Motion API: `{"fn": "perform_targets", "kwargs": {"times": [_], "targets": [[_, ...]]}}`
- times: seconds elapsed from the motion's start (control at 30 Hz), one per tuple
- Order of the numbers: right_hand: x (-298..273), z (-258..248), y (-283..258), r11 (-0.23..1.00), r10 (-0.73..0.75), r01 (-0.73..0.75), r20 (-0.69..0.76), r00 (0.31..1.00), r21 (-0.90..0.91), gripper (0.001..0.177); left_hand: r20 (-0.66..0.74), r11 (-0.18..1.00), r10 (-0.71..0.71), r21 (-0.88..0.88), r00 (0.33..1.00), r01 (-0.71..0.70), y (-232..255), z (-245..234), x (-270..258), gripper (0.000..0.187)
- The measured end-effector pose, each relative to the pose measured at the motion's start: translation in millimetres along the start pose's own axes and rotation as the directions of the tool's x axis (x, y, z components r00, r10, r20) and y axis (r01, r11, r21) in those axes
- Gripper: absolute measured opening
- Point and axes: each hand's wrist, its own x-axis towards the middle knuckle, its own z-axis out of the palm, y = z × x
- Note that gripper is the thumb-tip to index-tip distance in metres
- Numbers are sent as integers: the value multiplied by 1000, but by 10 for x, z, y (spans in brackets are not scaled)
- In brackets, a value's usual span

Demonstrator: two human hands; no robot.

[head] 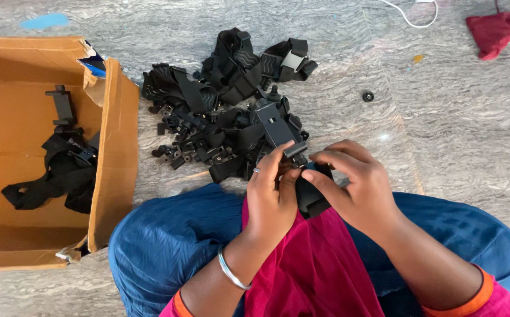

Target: The person sits on the floor and assembles black plastic buckles by hand. They pick up buckle components, align them, and press them together to form complete units. A cardboard box and a pile of parts are visible nearby.

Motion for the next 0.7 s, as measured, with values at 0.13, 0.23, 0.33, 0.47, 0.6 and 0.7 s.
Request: {"fn": "perform_targets", "kwargs": {"times": [0.13, 0.23, 0.33, 0.47, 0.6, 0.7], "targets": [[11, 42, 32, 999, 41, -42, 39, 998, 32, 16, 2, 995, 22, 97, 1000, -22, 38, 37, -25, 45], [14, 46, 35, 998, -46, 46, 6, 999, -51, 13, -5, 992, 75, 103, 997, -74, 96, 47, -35, 45], [16, 35, 63, 988, -97, 95, -12, 995, -126, 15, 63, 999, -35, -33, 997, 37, 133, 37, -68, 47], [24, 32, 129, 979, -127, 129, 23, 992, -155, 20, 202, 933, -294, -150, 934, 326, 74, 3, -74, 47], [47, 86, 143, 957, -166, 165, 18, 986, -240, 25, 269, 795, -248, -493, 931, 354, -15, 21, -53, 57], [41, 115, 130, 930, -216, 208, 7, 976, -303, 28, 296, 684, -301, -595, 906, 422, -60, 50, -110, 65]]}}
